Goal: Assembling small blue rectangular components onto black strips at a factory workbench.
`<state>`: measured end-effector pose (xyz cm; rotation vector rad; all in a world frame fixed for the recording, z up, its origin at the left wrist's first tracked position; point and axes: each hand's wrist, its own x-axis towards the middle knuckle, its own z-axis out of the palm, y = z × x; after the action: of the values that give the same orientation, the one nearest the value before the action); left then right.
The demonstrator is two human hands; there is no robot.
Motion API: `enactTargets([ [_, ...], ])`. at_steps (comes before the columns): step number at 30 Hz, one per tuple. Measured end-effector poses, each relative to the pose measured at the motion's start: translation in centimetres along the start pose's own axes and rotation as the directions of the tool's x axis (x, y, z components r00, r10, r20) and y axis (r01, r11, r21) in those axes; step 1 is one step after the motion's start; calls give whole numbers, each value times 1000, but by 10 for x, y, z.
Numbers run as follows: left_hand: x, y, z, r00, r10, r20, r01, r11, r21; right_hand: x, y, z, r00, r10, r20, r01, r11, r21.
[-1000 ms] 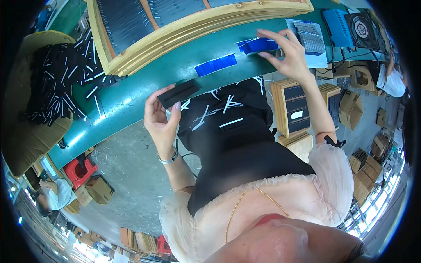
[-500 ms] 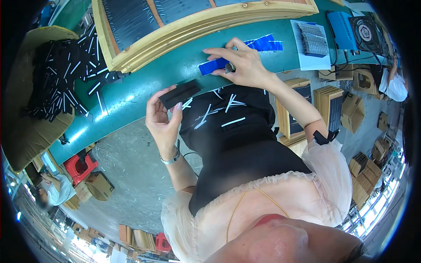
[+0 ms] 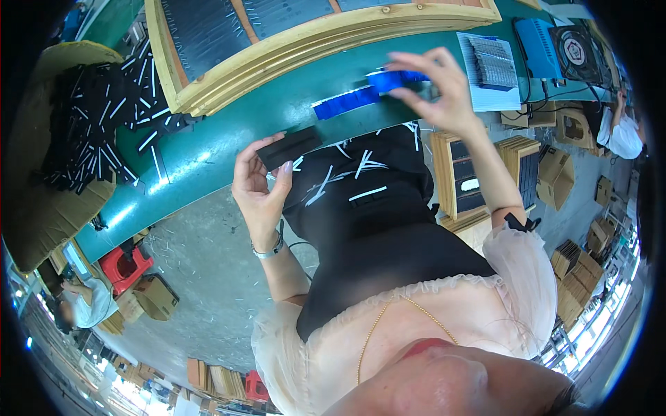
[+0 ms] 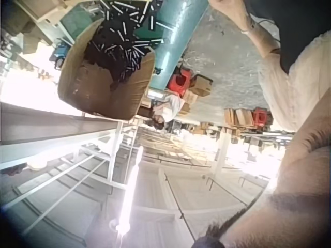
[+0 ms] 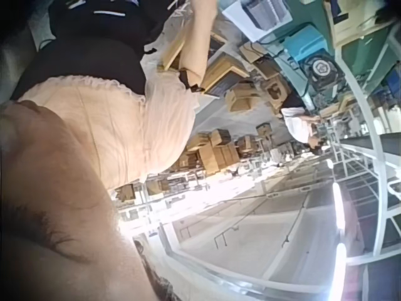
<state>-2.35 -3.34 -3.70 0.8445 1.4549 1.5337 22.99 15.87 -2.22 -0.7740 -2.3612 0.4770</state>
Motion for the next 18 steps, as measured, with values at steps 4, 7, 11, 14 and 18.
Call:
enactTargets([
  [4, 1, -1, -3, 1000, -2, 1, 2, 1000, -1, -13, 23, -19, 989, 133, 58, -122, 978, -167],
  [7, 4, -1, 2, 1000, -10, 23, 10, 1000, -17, -14, 11, -5, 995, 85, 56, -82, 995, -63],
  [11, 5, 2, 6, 999, -10, 53, 12, 1000, -28, -8, -4, 39, 997, -62, 47, 60, 997, 49],
  [14, 3, 1, 4, 999, -1, 53, 2, 1000, -18, -9, -4, 51, 996, -31, 81, 27, 998, 58],
  [18, 0, -3, 2, 999, -3, 38, 3, 1000, -8, -9, -3, 53, 997, -41, 70, 37, 998, 59],
])
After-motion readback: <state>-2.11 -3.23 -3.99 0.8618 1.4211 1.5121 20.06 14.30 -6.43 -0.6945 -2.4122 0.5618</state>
